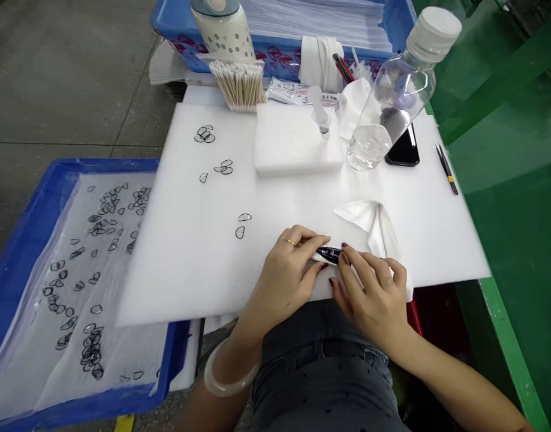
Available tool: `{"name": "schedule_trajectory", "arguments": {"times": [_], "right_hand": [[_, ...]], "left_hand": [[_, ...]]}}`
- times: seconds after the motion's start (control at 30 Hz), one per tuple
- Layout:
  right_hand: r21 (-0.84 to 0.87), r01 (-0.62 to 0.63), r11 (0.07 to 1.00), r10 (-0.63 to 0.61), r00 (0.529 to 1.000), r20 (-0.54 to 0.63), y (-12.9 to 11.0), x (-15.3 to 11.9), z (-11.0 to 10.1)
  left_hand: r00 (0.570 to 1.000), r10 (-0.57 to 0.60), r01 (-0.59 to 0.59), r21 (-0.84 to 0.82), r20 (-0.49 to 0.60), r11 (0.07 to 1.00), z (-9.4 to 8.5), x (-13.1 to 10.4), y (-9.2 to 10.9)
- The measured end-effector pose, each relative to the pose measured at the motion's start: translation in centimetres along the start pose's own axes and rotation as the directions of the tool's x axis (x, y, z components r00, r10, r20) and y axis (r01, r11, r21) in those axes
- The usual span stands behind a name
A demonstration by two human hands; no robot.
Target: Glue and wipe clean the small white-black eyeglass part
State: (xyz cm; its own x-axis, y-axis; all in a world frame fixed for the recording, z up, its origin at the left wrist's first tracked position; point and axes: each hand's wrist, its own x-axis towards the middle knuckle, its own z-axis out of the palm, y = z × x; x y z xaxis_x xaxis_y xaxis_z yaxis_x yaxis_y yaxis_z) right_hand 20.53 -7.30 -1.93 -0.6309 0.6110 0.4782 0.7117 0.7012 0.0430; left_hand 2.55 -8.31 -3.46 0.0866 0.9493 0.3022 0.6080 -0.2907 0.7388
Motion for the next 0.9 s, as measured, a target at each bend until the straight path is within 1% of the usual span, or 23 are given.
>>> {"name": "schedule_trajectory", "arguments": {"times": [0.07, 0.1, 0.2, 0.23, 0.3, 0.37, 0.43, 0.47, 0.5, 0.53, 0.57, 0.6, 0.63, 0.67, 0.7, 0.73, 0.77, 0.8, 0.83, 0.87, 0.9], "right_hand": [[0.045, 0.021, 0.999, -0.024, 0.997, 0.068, 0.9, 0.5, -0.6], [0.092, 0.007, 0.996, -0.016, 0.995, 0.100, 1.5, 0.9, -0.8], [0.234, -0.117, 0.965, 0.088, 0.987, 0.133, 3.2, 2.0, -1.3], [0.284, -0.153, 0.946, 0.116, 0.983, 0.143, 3.3, 2.3, -1.2], [0.377, -0.176, 0.909, 0.110, 0.976, 0.189, 2.7, 2.7, -0.6], [0.419, -0.168, 0.892, 0.070, 0.968, 0.241, 1.7, 2.9, 0.2], [0.431, -0.164, 0.887, 0.066, 0.970, 0.234, 1.8, 3.0, 0.7], [0.444, -0.186, 0.876, 0.099, 0.972, 0.212, 2.6, 2.8, 0.7], [0.459, -0.234, 0.857, 0.165, 0.969, 0.186, 4.0, 2.3, 0.4], [0.464, -0.305, 0.832, 0.261, 0.952, 0.159, 6.0, 1.5, 0.0], [0.450, -0.411, 0.793, 0.394, 0.909, 0.137, 8.5, 0.3, -0.7], [0.384, -0.542, 0.748, 0.543, 0.832, 0.115, 11.3, -1.3, -1.4], [0.277, -0.669, 0.690, 0.675, 0.733, 0.090, 14.3, -3.2, -2.3], [0.150, -0.788, 0.597, 0.789, 0.611, 0.069, 17.3, -5.4, -3.2], [0.020, -0.879, 0.476, 0.877, 0.476, 0.057, 19.9, -7.6, -4.1], [-0.091, -0.926, 0.366, 0.931, 0.363, 0.049, 22.2, -9.7, -5.0], [-0.128, -0.944, 0.305, 0.952, 0.305, 0.024, 24.0, -11.5, -5.8], [-0.158, -0.953, 0.257, 0.965, 0.261, -0.008, 25.2, -12.8, -6.5], [-0.165, -0.957, 0.240, 0.967, 0.250, -0.044, 25.9, -13.5, -6.9], [-0.153, -0.956, 0.249, 0.961, 0.264, -0.081, 26.1, -13.5, -7.0], [-0.133, -0.951, 0.279, 0.949, 0.294, -0.112, 25.9, -12.8, -6.8]], "left_hand": [[1.000, -0.005, 0.005, 0.000, 0.007, 1.000, 0.0, 0.0, 0.0], [1.000, -0.015, 0.015, -0.003, 0.019, 1.000, -0.1, 0.0, -0.1], [0.997, -0.068, 0.069, -0.032, 0.046, 0.997, -0.4, 0.0, -0.2], [0.995, -0.092, 0.094, -0.056, 0.041, 0.994, -0.5, -0.1, -0.3], [0.989, -0.146, 0.145, -0.130, -0.001, 0.981, -0.7, -0.3, -0.3], [0.979, -0.195, 0.181, -0.200, -0.053, 0.963, -0.9, -0.5, -0.3], [0.973, -0.220, 0.200, -0.213, -0.074, 0.956, -1.0, -0.7, -0.4], [0.972, -0.224, 0.208, -0.193, -0.068, 0.959, -1.0, -0.8, -0.4], [0.974, -0.220, 0.209, -0.162, -0.056, 0.965, -1.0, -0.9, -0.4], [0.977, -0.210, 0.203, -0.128, -0.041, 0.971, -1.0, -1.0, -0.3], [0.981, -0.194, 0.191, -0.096, -0.027, 0.977, -0.9, -1.0, -0.3], [0.984, -0.176, 0.175, -0.065, -0.016, 0.982, -0.8, -1.1, -0.3], [0.988, -0.154, 0.154, -0.034, -0.009, 0.988, -0.7, -1.1, -0.2], [0.992, -0.130, 0.130, -0.001, 0.000, 0.992, -0.6, -1.2, -0.2], [0.994, -0.104, 0.104, 0.033, 0.011, 0.994, -0.5, -1.2, -0.2], [0.997, -0.081, 0.079, 0.066, 0.021, 0.995, -0.4, -1.2, -0.2], [0.998, -0.058, 0.055, 0.095, 0.031, 0.994, -0.3, -1.2, -0.2], [0.999, -0.037, 0.032, 0.118, 0.040, 0.992, -0.2, -1.2, -0.3], [0.999, -0.020, 0.014, 0.133, 0.046, 0.991, -0.2, -1.2, -0.3], [0.999, -0.007, 0.000, 0.143, 0.049, 0.990, -0.1, -1.2, -0.3], [0.999, 0.002, -0.009, 0.149, 0.050, 0.989, 0.0, -1.1, -0.3]]}}
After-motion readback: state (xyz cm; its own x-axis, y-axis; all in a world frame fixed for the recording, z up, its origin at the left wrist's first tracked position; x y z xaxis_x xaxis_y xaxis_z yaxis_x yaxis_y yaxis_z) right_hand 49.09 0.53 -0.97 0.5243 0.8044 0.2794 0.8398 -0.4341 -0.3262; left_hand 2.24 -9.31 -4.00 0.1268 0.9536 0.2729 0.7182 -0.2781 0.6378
